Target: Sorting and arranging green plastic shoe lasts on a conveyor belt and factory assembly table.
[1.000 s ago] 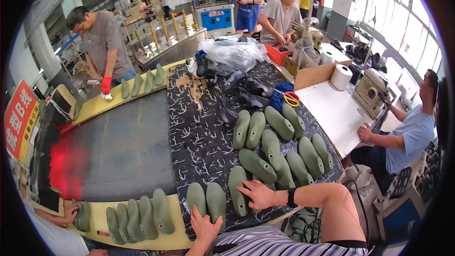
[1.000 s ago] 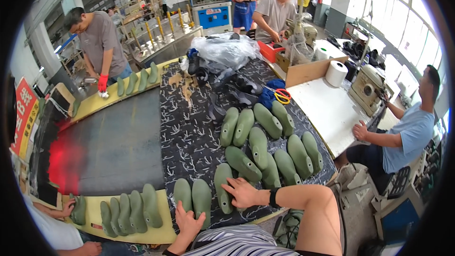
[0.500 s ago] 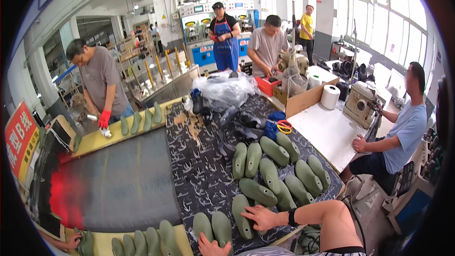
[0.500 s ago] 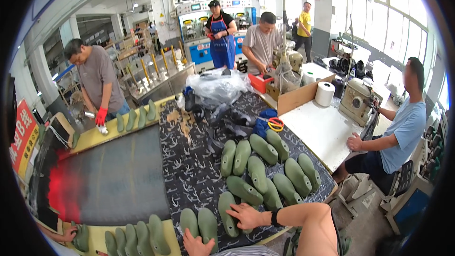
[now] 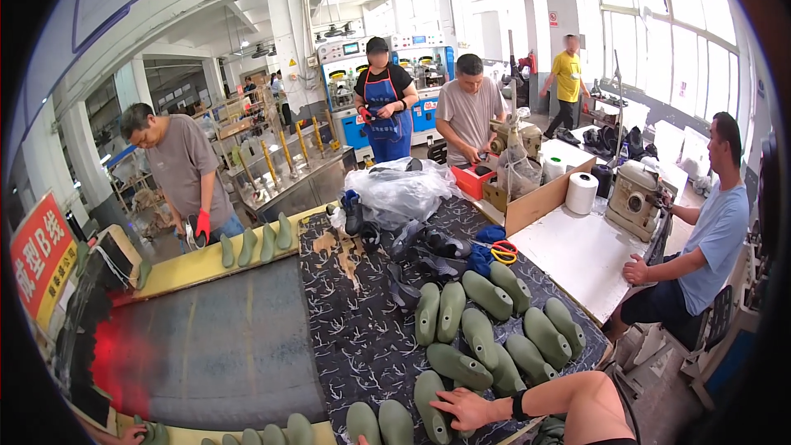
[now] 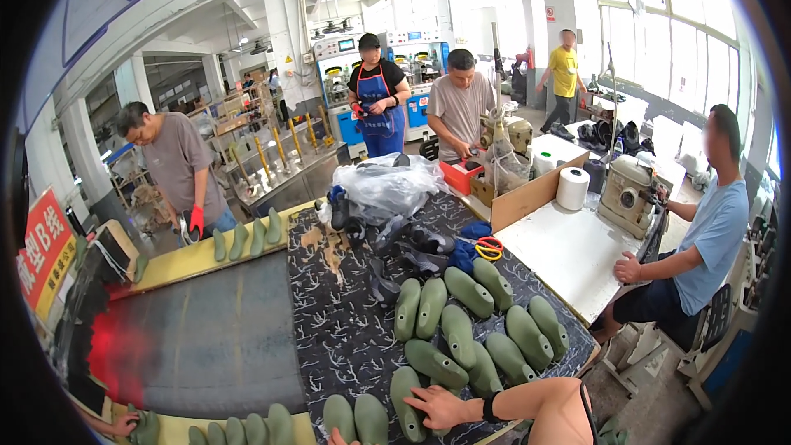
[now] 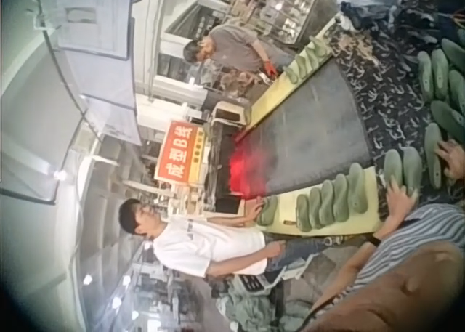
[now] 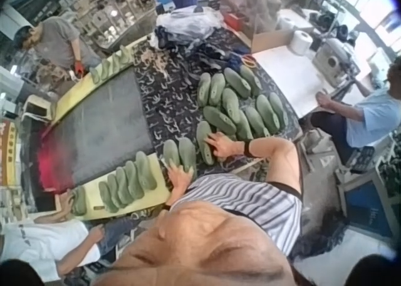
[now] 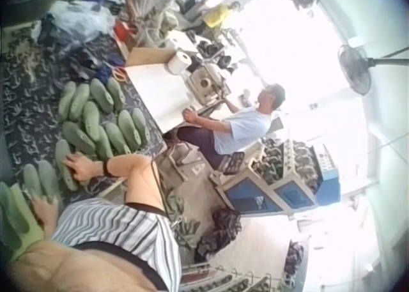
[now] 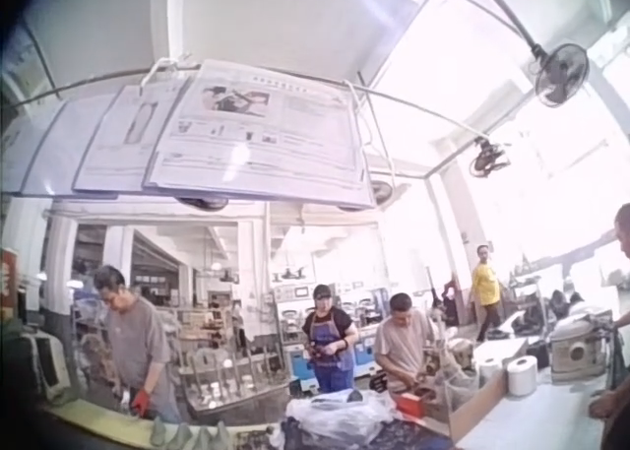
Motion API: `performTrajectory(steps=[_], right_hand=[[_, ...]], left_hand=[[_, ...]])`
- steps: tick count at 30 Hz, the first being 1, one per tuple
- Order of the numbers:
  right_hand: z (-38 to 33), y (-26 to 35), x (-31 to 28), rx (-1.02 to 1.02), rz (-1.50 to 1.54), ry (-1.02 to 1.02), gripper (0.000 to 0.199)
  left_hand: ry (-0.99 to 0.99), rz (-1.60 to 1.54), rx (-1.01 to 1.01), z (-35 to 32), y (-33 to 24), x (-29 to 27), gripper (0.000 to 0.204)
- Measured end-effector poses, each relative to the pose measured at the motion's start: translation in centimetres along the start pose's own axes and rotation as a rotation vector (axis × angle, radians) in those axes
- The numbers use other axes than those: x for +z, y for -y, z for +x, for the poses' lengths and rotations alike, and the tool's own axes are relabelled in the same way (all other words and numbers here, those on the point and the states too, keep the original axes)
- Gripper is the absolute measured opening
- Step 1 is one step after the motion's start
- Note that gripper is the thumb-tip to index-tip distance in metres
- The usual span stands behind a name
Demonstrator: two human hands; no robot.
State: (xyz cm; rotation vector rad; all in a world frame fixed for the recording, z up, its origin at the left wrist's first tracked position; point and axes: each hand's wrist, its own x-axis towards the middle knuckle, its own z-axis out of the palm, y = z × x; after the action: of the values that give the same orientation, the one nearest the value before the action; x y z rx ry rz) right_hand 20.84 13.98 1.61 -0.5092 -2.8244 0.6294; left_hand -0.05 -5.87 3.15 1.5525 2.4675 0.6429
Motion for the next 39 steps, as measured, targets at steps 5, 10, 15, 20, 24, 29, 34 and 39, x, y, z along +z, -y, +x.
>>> performTrajectory(steps=[5,10,15,20,24,29,34,39], right_hand=[[0.0,-0.5,0.5,-0.002,0.003,-0.008,0.071],[0.0,-0.4,0.4,-0.011,-0.013,-0.031,0.073],[-0.3,-0.6,1.0,-0.008,-0.022,-0.04,0.073],[-0.4,-0.2,0.8,-0.003,-0.026,-0.041,0.073],[-0.3,-0.1,0.5,0.008,-0.013,-0.039,0.073],[0.1,-0.1,-0.1,0.018,-0.014,-0.051,0.072],[0.3,0.8,-1.2,0.005,0.005,-0.069,0.071],[0.4,0.8,-0.3,-0.018,0.0,-0.064,0.07]], left_hand=[[-0.036,0.019,0.02,0.2,-0.4,-0.2,0.047],[-0.05,0.03,0.037,-0.1,-0.4,-0.2,0.045],[-0.039,-0.018,-0.002,-0.2,-0.6,0.0,0.045],[-0.165,-0.213,-0.113,0.0,1.7,2.3,0.045],[-0.104,0.058,0.081,-0.5,-0.3,0.0,0.045],[-0.047,0.101,0.108,0.5,0.9,1.3,0.048],[-0.107,0.051,0.157,0.1,1.9,2.5,0.05],[-0.106,0.067,0.096,-0.4,1.6,1.8,0.048]])
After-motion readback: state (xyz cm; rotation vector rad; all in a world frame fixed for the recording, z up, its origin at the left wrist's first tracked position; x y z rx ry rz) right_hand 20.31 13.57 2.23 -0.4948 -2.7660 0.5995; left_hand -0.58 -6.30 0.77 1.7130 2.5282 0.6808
